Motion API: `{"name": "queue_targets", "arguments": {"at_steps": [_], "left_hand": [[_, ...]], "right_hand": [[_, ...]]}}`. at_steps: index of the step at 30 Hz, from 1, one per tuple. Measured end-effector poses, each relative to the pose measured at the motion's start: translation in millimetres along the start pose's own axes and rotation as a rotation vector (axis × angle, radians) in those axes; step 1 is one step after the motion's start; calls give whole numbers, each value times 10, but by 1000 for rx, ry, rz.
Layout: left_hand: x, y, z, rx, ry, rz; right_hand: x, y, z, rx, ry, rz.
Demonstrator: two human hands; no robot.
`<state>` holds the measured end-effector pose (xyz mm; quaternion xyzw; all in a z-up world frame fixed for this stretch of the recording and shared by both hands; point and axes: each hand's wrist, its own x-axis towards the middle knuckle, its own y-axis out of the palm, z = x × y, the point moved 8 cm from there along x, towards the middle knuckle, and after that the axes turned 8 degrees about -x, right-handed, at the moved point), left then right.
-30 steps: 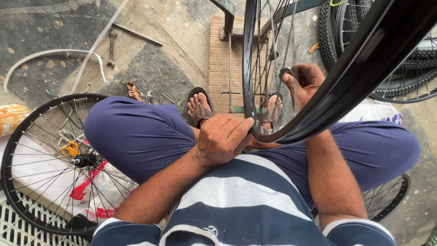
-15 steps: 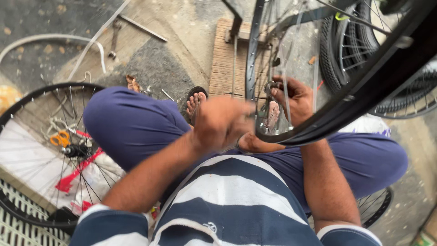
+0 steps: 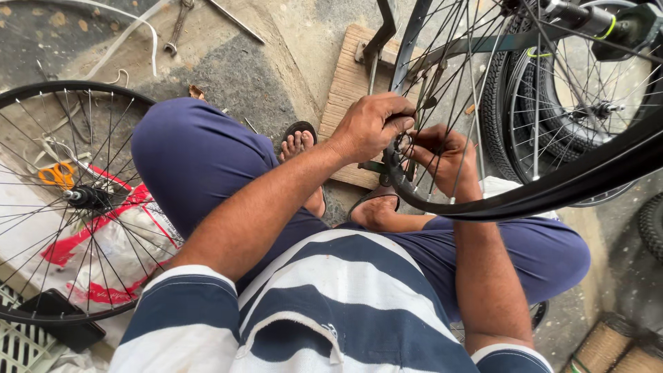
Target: The person sits on the floor and uses a spoke wrench to tighten the nipples of the spokes on a bicycle wheel mounted on a stand. They rotate the wheel periodically to access different sections of the rim and continue adjusting the tension of the spokes.
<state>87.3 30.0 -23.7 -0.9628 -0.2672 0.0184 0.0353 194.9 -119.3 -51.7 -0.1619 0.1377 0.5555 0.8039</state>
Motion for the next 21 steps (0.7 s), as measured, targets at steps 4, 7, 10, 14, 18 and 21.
{"name": "queue_targets", "arguments": {"at_steps": [4,7,10,14,18,21], "left_hand": [[-20,28,0,13,-34,41],[-34,93,119,-65,-123,137],[-83,176,234,-323,-202,363],[-172,292,327,-472,-303,577],[-165,302,308,-379,-295,546],[-171,288,219,-338,-247,573]], "right_hand": [[-67,71,171,-132,-87,47],[-149,196,355,-347,-212,8],[-258,245,505,-672,-262,-118],[-384,224,420,-364,-213,-74],[-459,233,449,-439,-263,-50],[-564,263,576,-547,-291,-38]]}}
